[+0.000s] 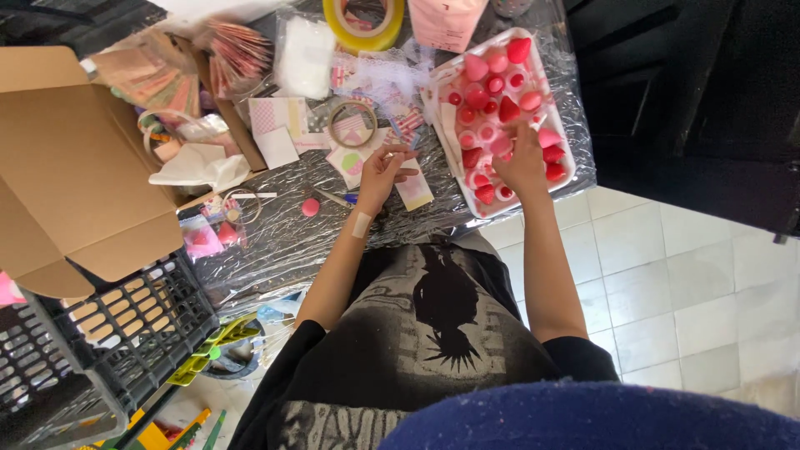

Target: Packing small craft items and beauty sponges into small bags and boxes.

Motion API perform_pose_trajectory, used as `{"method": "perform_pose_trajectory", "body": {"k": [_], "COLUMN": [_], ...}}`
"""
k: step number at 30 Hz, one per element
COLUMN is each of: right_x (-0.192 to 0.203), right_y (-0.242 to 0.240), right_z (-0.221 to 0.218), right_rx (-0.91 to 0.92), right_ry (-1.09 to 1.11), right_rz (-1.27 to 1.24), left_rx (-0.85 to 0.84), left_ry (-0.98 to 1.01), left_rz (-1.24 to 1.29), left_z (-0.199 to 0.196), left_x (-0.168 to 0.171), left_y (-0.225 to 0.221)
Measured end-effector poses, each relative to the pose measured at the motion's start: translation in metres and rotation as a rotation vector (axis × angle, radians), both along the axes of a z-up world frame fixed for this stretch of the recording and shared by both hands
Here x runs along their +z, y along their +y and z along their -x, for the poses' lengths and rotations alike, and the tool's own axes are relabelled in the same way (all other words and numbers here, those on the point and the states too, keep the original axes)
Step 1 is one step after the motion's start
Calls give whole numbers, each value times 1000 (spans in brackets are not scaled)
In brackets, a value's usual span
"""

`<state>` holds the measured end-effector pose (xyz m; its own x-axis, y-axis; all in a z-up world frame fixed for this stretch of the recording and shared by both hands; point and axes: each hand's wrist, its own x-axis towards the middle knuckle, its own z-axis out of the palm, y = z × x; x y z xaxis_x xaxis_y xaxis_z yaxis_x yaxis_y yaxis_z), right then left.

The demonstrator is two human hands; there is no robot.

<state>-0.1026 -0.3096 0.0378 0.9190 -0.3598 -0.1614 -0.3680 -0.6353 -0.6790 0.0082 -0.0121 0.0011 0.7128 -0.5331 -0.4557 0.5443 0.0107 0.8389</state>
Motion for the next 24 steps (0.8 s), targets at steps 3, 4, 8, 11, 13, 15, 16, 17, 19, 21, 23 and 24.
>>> {"method": "perform_pose_trajectory", "body": {"k": [3,4,8,11,13,15,16,17,19,21,23,24], "right_x": [24,26,34,43,46,45,41,38,39,45,56,62], "right_y": [27,41,107,161,195,227,242,255,278,299,314,320], "right_z": [-33,-43,-84,-111,-126,-137,-139,-143,-150,-157,-165,-167], "right_rx": [-36,-25,28,86,126,210,222,248,288,340,376,400], "right_ry": [-77,-80,-107,-97,-96,-138,-137,-147,-157,-147,-154,-162], "right_rz": [-172,-174,-471,-507,-498,-424,-428,-438,-446,-472,-446,-421], "left_rx": [32,43,125,187,219,227,239,253,278,330,341,340], "left_ry": [12,9,34,40,29,27,26,1,-28,40,43,45], "left_rz": [-14,-15,-84,-95,-75,-104,-107,-56,-2,-19,-5,6], "left_z": [-6,-8,-19,-25,-29,-31,-31,-34,-38,-41,-42,-42], "left_x": [4,5,6,-1,-1,3,-1,-6,-8,-4,-10,-13], "left_y": [16,24,70,119,152,181,196,209,229,244,255,259]}}
